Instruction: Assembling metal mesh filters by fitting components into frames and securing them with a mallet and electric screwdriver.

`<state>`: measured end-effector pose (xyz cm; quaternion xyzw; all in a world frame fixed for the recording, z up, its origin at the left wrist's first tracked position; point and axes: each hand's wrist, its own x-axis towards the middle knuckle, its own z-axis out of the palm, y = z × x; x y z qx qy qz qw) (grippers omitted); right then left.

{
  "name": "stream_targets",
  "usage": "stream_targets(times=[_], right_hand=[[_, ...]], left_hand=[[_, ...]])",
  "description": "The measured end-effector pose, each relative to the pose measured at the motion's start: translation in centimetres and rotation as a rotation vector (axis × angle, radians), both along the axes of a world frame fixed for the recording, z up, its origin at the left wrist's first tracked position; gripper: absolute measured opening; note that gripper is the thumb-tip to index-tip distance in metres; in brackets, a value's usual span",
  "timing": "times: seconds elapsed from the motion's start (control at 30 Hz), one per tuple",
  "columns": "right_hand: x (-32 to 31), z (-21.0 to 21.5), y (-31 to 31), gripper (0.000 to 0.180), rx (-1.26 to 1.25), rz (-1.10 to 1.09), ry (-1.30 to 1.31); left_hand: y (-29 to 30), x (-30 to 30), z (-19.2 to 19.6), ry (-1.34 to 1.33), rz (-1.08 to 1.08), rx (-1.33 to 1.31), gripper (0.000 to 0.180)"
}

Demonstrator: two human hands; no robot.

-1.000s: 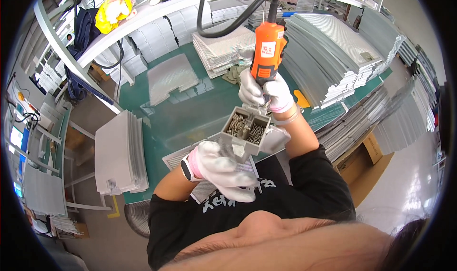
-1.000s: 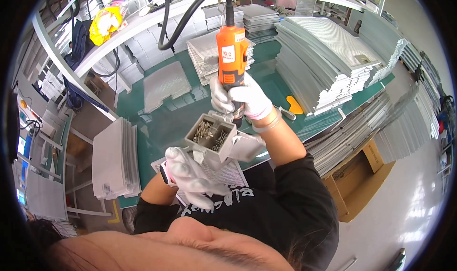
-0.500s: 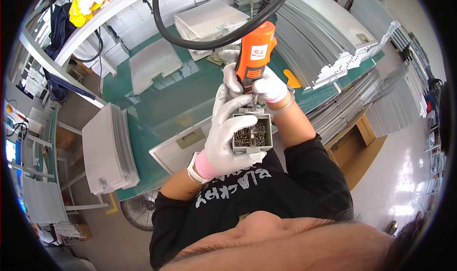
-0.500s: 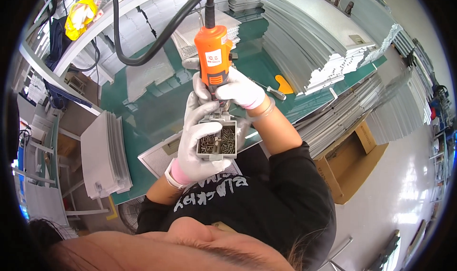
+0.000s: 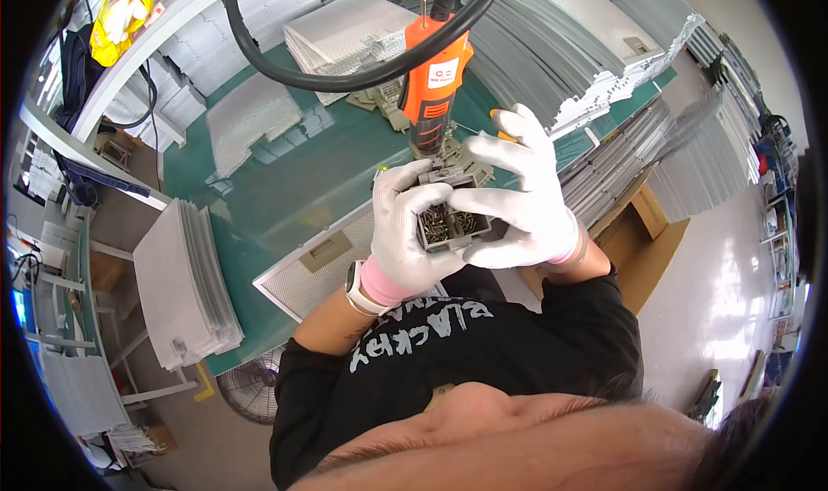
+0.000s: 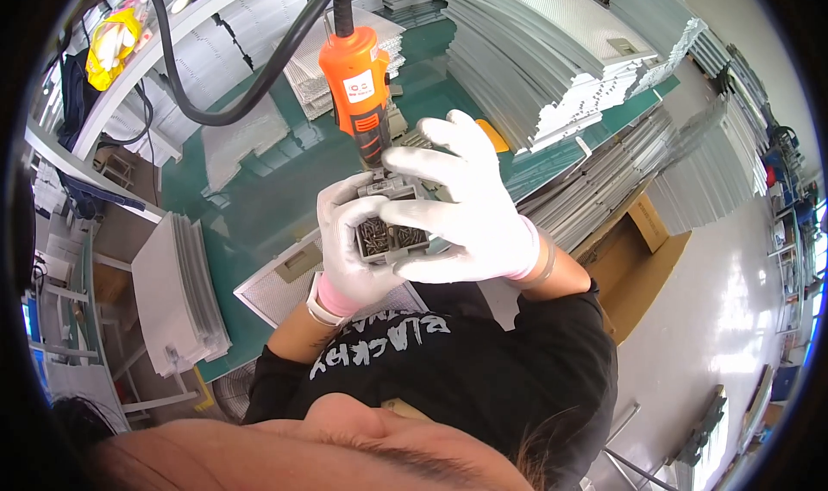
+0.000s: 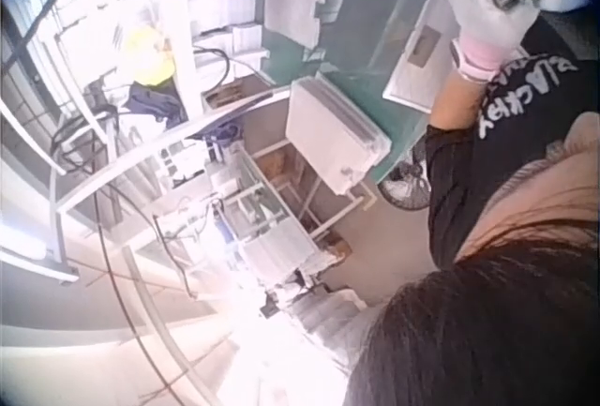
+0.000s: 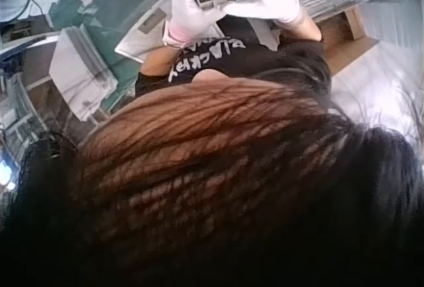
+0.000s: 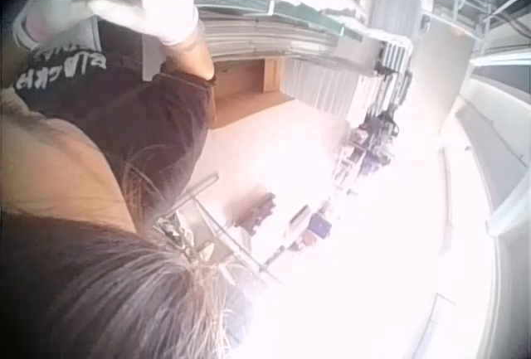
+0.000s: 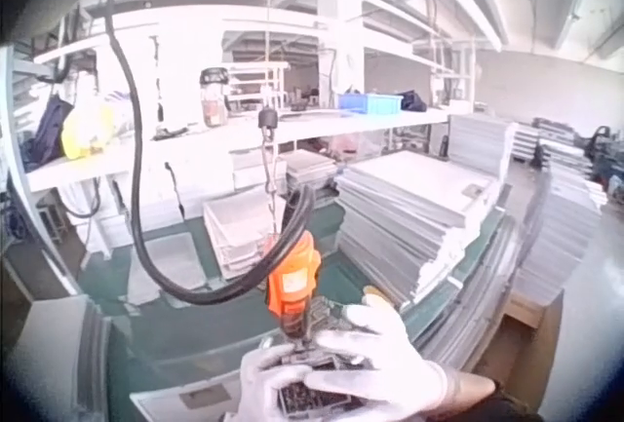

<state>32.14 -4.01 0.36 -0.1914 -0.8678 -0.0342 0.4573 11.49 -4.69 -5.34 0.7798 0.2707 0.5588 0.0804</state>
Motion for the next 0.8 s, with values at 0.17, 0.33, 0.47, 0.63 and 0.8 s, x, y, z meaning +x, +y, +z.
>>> stream_targets(times=[0.17,0.33,0.47,0.63,0.8], right_hand=[[0.1,-1.3,-0.6,0.05,-0.054,-0.091,-0.067],[0.3,-1.8,-0.3,0.05,-0.18,0.004,0.063],[-0.1,-1.6,-1.0,0.049,-0.22,-0.108,0.011],[-0.8,-2.5,-1.7,0.041,-0.218,-0.104,0.073],[-1.1,-2.9,-1.5,0.04,-0.27,-0.045,0.209]], left_hand=[[0.2,0.4,-0.4,-0.053,0.004,0.003,0.076],[0.0,0.3,-0.5,-0.01,0.039,0.004,0.074],[0.0,0.2,-0.8,-0.012,0.059,0.003,0.073],[-0.1,0.3,-0.8,0.034,0.187,0.024,0.069],[0.0,0.5,-1.2,-0.01,0.174,0.029,0.066]])
